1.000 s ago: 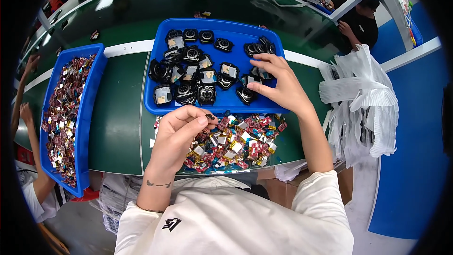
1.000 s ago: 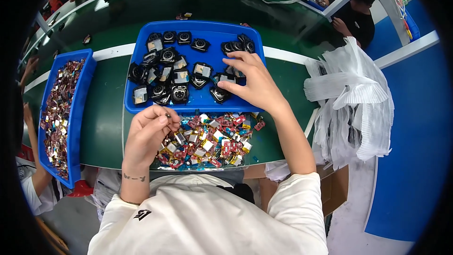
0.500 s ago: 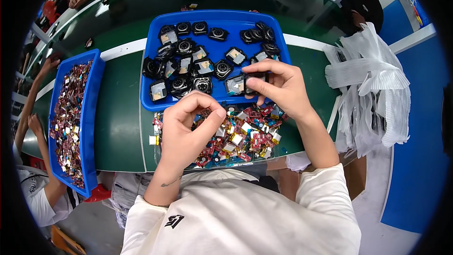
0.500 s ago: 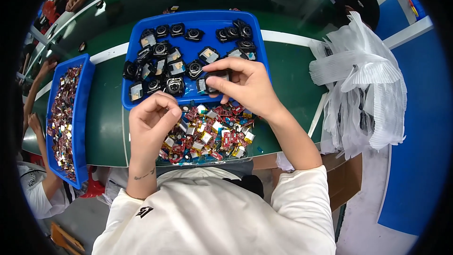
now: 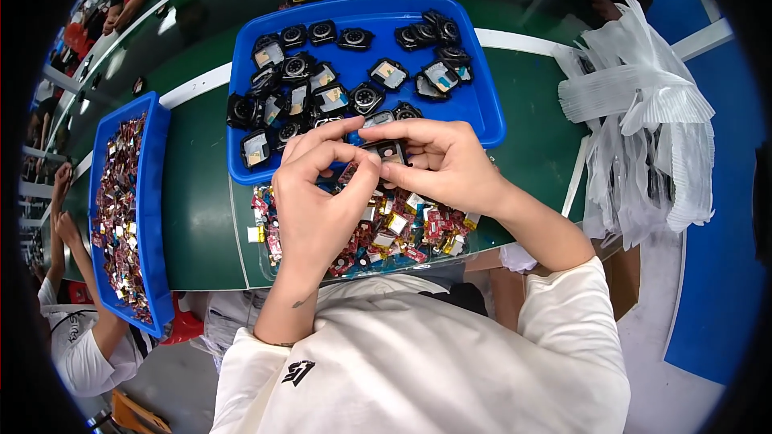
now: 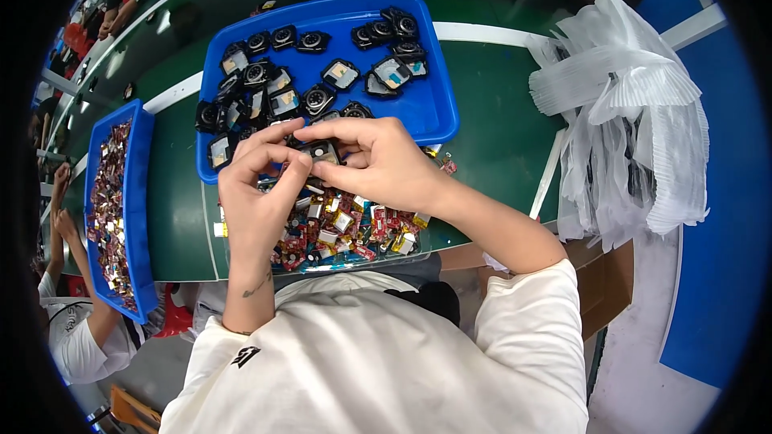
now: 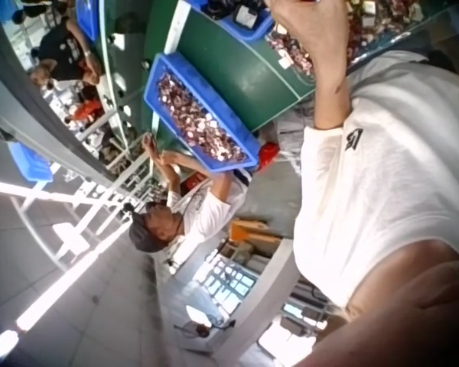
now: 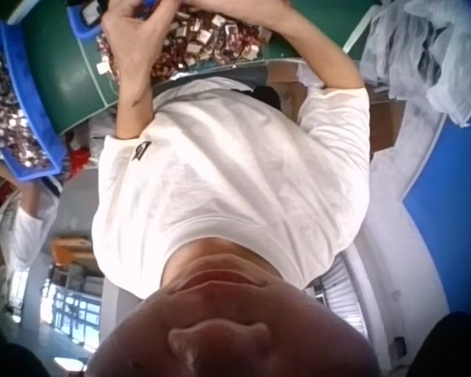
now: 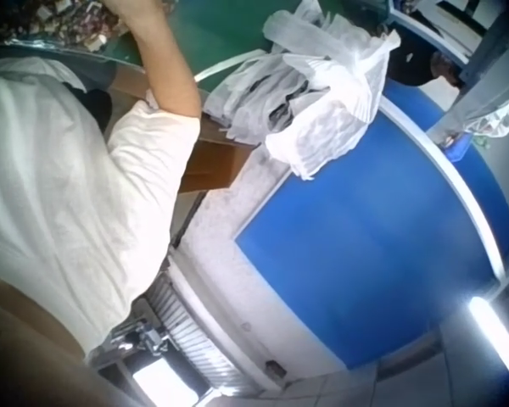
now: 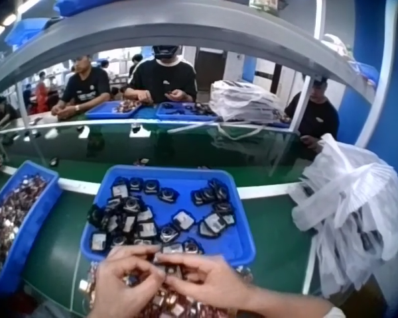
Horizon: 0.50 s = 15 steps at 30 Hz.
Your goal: Assemble small electronic components by connecting battery modules and lenses into plastic housings.
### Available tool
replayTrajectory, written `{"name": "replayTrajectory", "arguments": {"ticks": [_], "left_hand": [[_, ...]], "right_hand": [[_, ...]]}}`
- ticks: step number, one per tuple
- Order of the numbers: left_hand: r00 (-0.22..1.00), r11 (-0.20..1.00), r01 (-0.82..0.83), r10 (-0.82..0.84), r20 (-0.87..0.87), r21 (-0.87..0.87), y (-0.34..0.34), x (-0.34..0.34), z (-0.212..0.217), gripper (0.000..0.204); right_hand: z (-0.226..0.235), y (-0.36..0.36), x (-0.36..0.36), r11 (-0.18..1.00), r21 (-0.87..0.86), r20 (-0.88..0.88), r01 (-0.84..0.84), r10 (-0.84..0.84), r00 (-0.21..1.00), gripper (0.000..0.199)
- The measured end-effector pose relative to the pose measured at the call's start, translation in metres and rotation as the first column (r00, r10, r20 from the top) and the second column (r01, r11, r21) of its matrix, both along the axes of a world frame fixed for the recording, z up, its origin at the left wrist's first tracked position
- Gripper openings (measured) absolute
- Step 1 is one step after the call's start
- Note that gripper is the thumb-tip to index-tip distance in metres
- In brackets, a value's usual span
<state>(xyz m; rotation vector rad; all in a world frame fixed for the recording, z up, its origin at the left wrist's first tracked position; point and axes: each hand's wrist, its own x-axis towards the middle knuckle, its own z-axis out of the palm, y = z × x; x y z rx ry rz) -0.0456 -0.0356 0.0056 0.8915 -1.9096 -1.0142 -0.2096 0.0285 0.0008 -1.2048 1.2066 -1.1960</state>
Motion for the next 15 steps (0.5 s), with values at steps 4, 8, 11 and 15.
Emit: {"name": "replayTrajectory", "arguments": {"ticks": [4, 8, 11, 15], "left_hand": [[1.000, 1.000, -0.010, 0.010, 0.014, -0.023, -0.0006, -0.0008, -0.0018, 0.003], [1.000, 0.999, -0.025, 0.025, 0.002, -0.020, -0.0008, -0.0003, -0.0036, 0.004], [1.000, 1.000, -0.021, 0.021, -0.017, -0.013, -0.0014, -0.0004, -0.0055, 0.004], [1.000, 1.000, -0.021, 0.021, -0.002, 0.005, -0.0016, -0.0001, -0.0046, 0.005]], "right_hand": [[-0.0009, 0.0018, 0.0022, 1.000, 0.000, -0.018, -0.002, 0.002, 1.000, 0.037], [0.0021, 0.0018, 0.0029, 1.000, -0.011, -0.036, -0.009, 0.009, 0.999, 0.035], [-0.0018, 0.0013, 0.0039, 0.998, -0.056, -0.049, 0.001, -0.004, 0.999, 0.033], [-0.0071, 0.0006, 0.0040, 0.990, -0.143, -0.056, 0.019, -0.027, 0.998, 0.029]]}}
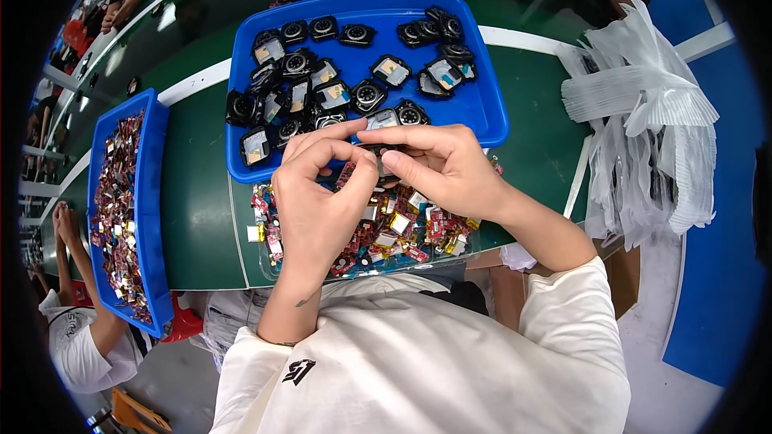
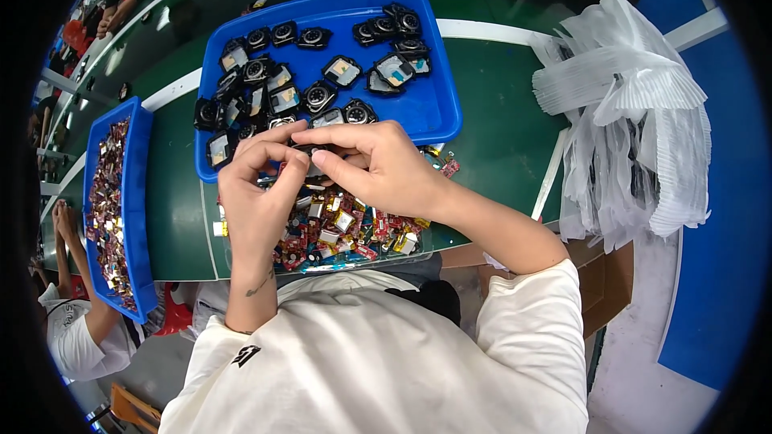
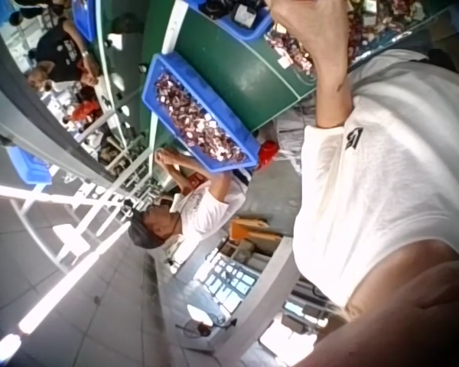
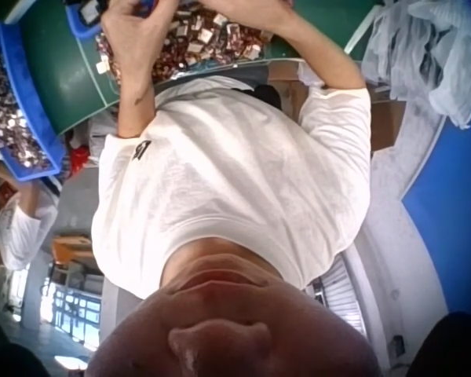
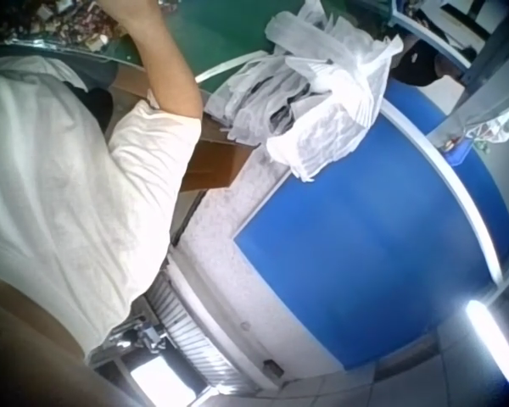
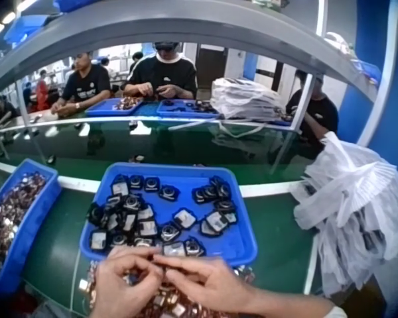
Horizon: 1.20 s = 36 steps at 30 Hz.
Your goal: Assemble small electronic components by connecting battery modules and lenses into plastic housings.
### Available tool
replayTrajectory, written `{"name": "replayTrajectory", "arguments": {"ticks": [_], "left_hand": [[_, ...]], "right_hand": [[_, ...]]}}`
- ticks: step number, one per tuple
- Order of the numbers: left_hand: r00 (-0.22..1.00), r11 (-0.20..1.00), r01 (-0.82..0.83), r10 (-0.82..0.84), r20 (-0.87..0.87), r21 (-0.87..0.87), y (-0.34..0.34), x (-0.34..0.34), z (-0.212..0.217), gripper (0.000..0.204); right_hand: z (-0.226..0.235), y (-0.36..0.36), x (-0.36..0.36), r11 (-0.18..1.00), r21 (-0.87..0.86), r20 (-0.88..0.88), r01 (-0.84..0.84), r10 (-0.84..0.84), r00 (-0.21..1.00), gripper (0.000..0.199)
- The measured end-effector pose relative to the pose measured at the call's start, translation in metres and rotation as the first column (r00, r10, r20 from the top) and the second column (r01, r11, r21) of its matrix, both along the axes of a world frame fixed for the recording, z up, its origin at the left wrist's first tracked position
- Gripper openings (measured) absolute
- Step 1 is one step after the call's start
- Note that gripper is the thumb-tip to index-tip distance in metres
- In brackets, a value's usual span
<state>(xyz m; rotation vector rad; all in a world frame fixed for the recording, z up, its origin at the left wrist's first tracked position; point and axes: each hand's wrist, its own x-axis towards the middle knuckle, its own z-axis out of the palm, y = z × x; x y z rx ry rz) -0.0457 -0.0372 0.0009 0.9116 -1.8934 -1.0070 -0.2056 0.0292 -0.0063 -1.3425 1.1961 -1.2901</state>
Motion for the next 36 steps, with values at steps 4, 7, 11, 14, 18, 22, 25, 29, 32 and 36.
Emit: {"name": "replayTrajectory", "arguments": {"ticks": [4, 7, 11, 14, 18, 22, 25, 29, 32, 36], "left_hand": [[1.000, 1.000, 0.003, -0.003, -0.006, -0.001, 0.003, -0.002, 0.001, 0.005], [1.000, 1.000, 0.002, -0.002, 0.019, -0.029, 0.005, -0.003, 0.004, 0.006], [0.999, 0.995, 0.003, -0.007, -0.039, -0.097, 0.006, -0.001, 0.001, 0.008], [0.994, 1.000, 0.020, -0.018, -0.112, 0.009, 0.006, 0.005, -0.002, 0.008], [0.994, 0.983, 0.056, -0.039, -0.098, 0.175, 0.011, 0.010, 0.000, 0.008], [0.976, 0.934, 0.158, -0.100, -0.191, 0.319, 0.012, 0.011, -0.001, 0.007], [0.921, 0.802, 0.296, -0.094, -0.378, 0.520, 0.013, 0.011, 0.004, 0.006], [0.908, 0.763, 0.327, -0.089, -0.410, 0.557, 0.012, 0.014, 0.001, 0.006], [0.917, 0.781, 0.307, -0.089, -0.389, 0.545, 0.010, 0.014, 0.001, 0.007], [0.916, 0.780, 0.305, -0.082, -0.393, 0.547, 0.008, 0.015, 0.002, 0.008]], "right_hand": [[0.003, 0.001, 0.001, 1.000, 0.002, 0.015, 0.014, -0.014, 1.000, 0.026], [0.002, 0.000, 0.004, 0.995, -0.045, 0.025, 0.089, -0.088, 0.996, 0.024], [0.008, 0.001, -0.001, 0.985, -0.027, 0.000, 0.170, -0.170, 0.985, 0.022], [0.009, 0.002, -0.006, 0.982, 0.048, 0.009, 0.184, -0.185, 0.983, 0.021], [0.012, 0.000, -0.003, 0.984, 0.018, 0.173, 0.177, -0.178, 0.969, 0.019], [0.009, 0.000, -0.001, 0.985, -0.023, 0.199, 0.173, -0.165, 0.966, 0.017], [0.008, 0.005, 0.003, 0.956, -0.139, -0.001, 0.257, -0.259, 0.966, 0.014], [0.008, 0.006, 0.004, 0.936, -0.257, -0.121, 0.239, -0.277, 0.953, 0.014], [0.008, 0.006, 0.007, 0.943, -0.236, -0.013, 0.233, -0.243, 0.970, 0.014], [0.007, 0.006, 0.006, 0.961, -0.222, 0.071, 0.166, -0.154, 0.985, 0.015]]}}
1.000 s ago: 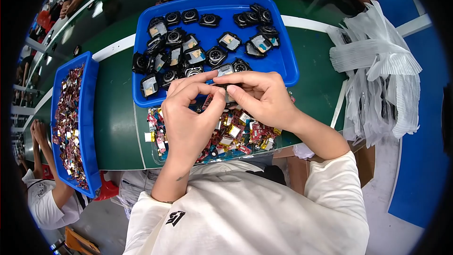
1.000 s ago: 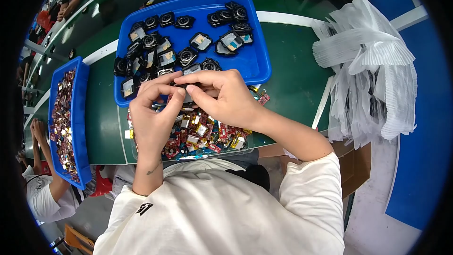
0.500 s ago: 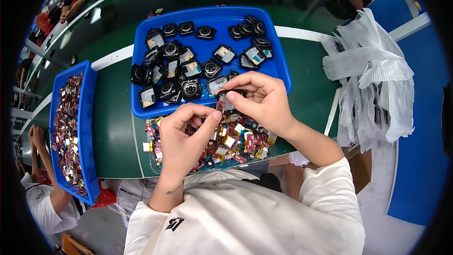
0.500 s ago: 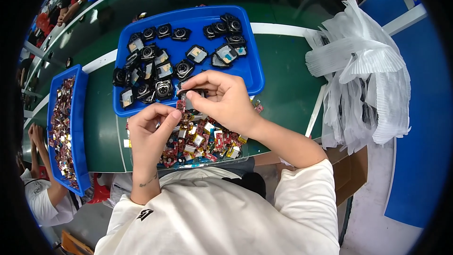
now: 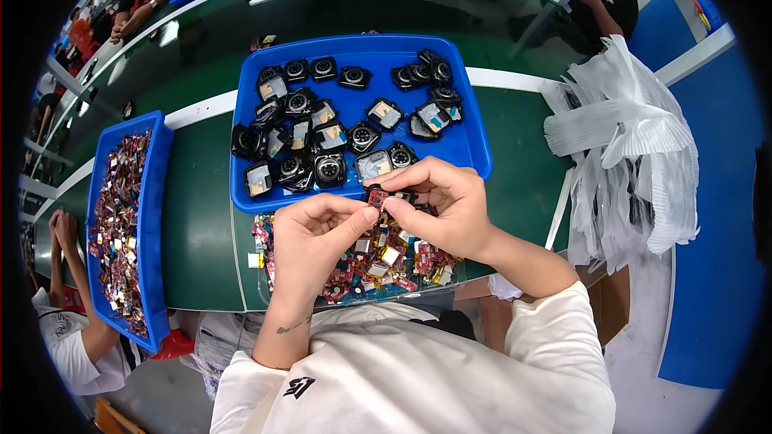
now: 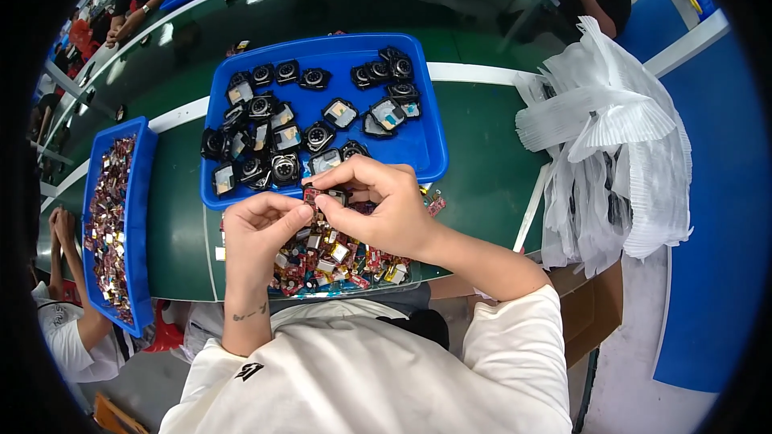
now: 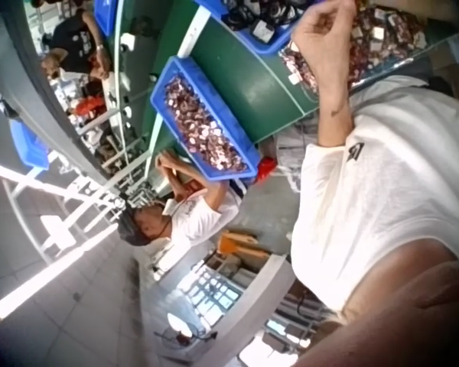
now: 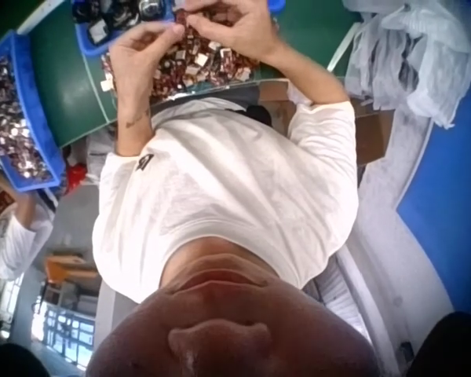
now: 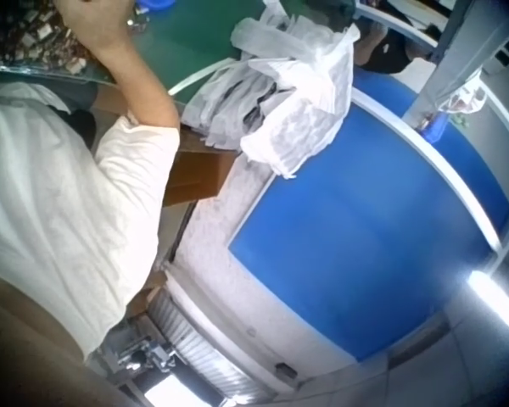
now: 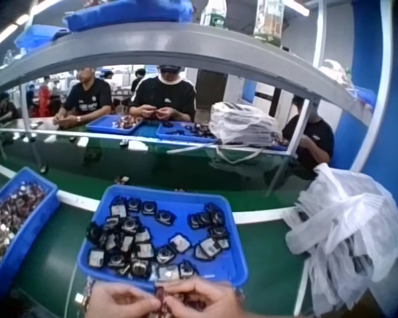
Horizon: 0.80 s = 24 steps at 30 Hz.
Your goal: Assemble small electronic components by connecting battery modules and lenses into plastic housings.
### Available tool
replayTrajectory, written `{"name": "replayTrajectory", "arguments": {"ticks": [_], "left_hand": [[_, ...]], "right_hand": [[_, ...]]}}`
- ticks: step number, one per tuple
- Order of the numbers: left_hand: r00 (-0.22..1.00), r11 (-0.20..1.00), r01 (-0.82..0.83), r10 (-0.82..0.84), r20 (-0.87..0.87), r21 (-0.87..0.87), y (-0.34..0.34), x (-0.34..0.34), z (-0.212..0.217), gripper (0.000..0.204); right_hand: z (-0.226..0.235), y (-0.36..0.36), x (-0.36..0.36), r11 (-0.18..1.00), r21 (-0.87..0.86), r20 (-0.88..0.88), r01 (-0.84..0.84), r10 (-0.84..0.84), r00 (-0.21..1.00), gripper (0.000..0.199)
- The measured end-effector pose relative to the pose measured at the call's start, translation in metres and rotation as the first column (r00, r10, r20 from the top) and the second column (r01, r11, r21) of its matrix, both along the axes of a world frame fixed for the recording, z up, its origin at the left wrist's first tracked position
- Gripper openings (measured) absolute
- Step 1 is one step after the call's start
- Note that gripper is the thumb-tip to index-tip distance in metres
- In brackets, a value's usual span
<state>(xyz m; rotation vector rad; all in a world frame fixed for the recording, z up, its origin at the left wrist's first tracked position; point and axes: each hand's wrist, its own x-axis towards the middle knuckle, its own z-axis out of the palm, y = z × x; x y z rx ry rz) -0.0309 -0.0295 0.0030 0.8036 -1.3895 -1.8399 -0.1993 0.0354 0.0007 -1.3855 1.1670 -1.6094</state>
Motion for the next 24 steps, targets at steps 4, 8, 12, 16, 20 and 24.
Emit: {"name": "replayTrajectory", "arguments": {"ticks": [4, 8, 12, 16, 20, 24], "left_hand": [[0.997, 0.998, -0.065, 0.065, 0.028, -0.008, 0.000, -0.003, 0.000, 0.012], [0.990, 0.955, -0.122, 0.137, 0.036, -0.270, 0.001, -0.006, -0.006, 0.017], [0.961, 0.892, -0.089, 0.194, 0.197, -0.443, 0.004, -0.003, -0.007, 0.012], [0.926, 0.910, -0.022, 0.174, 0.334, -0.413, 0.004, 0.002, 0.000, 0.015], [0.951, 0.824, -0.085, 0.235, 0.200, -0.560, 0.000, 0.002, 0.006, 0.018], [0.950, 0.813, -0.147, 0.274, 0.147, -0.564, -0.003, 0.015, 0.008, 0.019]], "right_hand": [[0.001, 0.000, -0.001, 0.999, 0.025, 0.010, -0.027, 0.027, 1.000, 0.014], [0.002, 0.004, -0.002, 0.994, 0.076, 0.171, -0.078, 0.064, 0.983, 0.016], [0.022, 0.005, -0.009, 0.969, 0.249, -0.273, -0.008, 0.078, 0.959, 0.018], [0.032, -0.004, -0.019, 0.990, 0.136, -0.515, -0.027, 0.094, 0.852, 0.014], [0.044, -0.022, -0.039, 0.990, 0.138, -0.434, 0.002, 0.059, 0.899, 0.015], [0.062, -0.070, -0.100, 0.968, 0.102, -0.175, 0.230, -0.210, 0.962, 0.016]]}}
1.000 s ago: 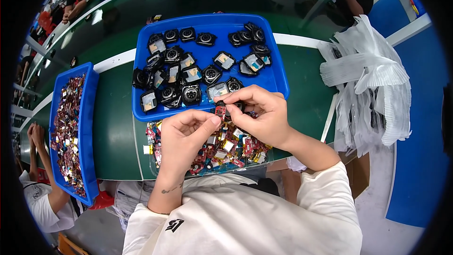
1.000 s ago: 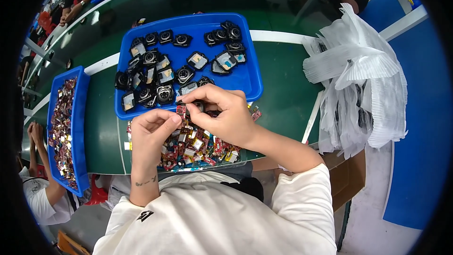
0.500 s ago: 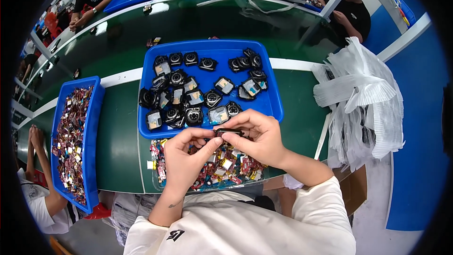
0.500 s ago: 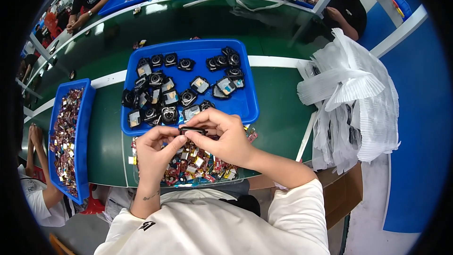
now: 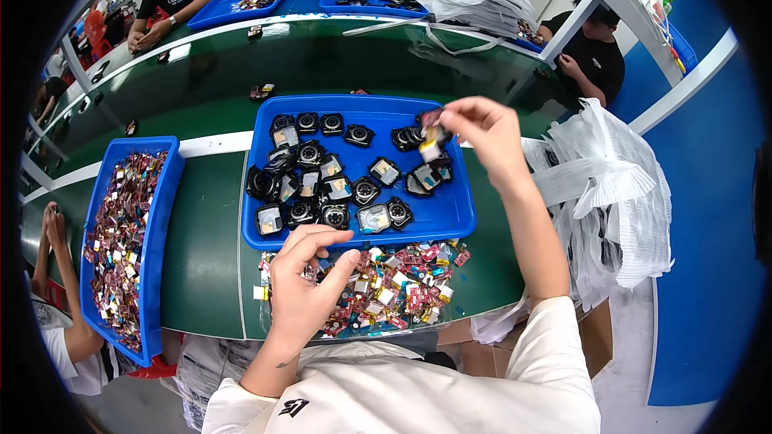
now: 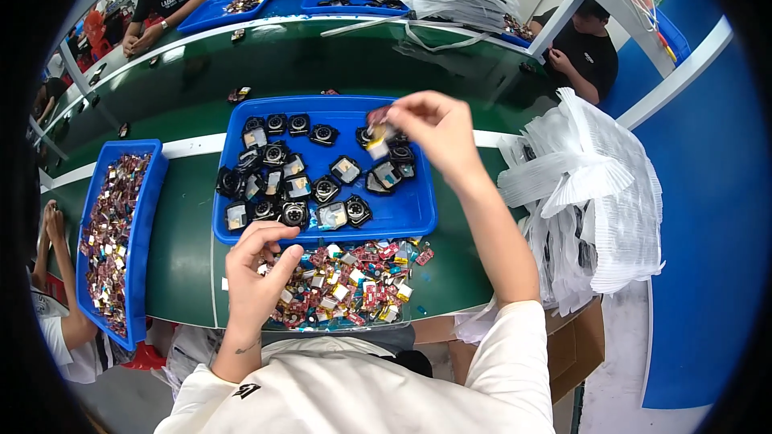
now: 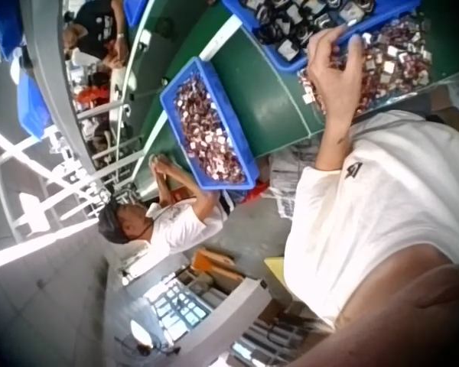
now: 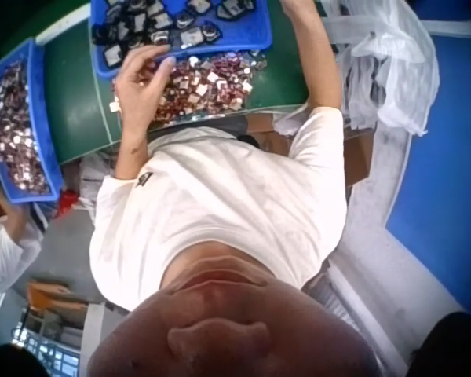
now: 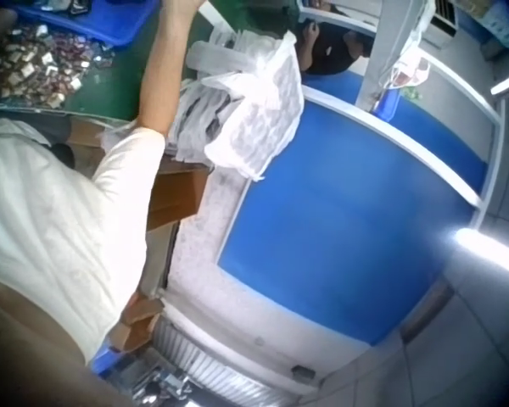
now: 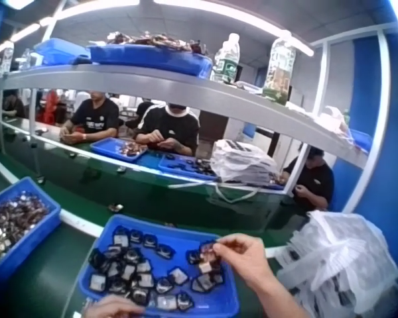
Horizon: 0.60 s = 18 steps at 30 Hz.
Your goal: Assemble small electronic components by connecting battery modules and lenses into plastic housings.
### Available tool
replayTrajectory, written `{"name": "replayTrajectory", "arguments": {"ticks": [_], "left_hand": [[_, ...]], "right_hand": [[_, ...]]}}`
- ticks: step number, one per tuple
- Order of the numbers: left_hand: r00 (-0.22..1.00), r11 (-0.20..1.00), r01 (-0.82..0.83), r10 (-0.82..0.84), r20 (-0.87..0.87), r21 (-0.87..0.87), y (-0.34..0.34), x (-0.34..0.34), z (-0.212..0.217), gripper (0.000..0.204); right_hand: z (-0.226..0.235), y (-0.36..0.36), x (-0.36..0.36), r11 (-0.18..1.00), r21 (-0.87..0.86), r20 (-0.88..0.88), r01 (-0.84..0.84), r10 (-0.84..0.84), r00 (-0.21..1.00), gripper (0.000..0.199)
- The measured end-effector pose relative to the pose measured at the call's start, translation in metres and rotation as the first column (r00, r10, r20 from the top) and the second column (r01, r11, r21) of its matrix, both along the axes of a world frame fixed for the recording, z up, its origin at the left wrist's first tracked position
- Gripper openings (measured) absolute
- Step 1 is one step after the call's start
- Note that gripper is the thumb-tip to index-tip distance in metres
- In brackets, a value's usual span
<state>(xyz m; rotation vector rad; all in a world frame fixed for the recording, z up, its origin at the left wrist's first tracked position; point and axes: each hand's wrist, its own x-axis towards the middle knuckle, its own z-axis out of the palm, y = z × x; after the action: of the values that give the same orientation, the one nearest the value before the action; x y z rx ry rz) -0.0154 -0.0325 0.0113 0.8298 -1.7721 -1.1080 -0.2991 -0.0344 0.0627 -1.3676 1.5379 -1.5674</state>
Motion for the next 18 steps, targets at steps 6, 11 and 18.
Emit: {"name": "replayTrajectory", "arguments": {"ticks": [6, 11, 18], "left_hand": [[0.998, 1.000, 0.020, -0.020, -0.054, 0.005, 0.000, 0.013, 0.001, 0.012], [0.999, 0.997, 0.031, -0.030, -0.010, 0.064, 0.001, 0.020, -0.001, 0.007], [0.993, 0.994, 0.025, -0.012, 0.115, -0.110, -0.006, 0.016, -0.011, 0.010]], "right_hand": [[-0.062, -0.068, -0.144, 0.738, 0.148, -0.294, 0.658, -0.603, 0.742, 0.020], [-0.099, -0.078, -0.174, 0.594, 0.358, -0.296, 0.720, -0.660, 0.691, 0.016], [-0.069, -0.045, -0.120, 0.737, -0.018, -0.558, 0.675, -0.568, 0.605, 0.026]]}}
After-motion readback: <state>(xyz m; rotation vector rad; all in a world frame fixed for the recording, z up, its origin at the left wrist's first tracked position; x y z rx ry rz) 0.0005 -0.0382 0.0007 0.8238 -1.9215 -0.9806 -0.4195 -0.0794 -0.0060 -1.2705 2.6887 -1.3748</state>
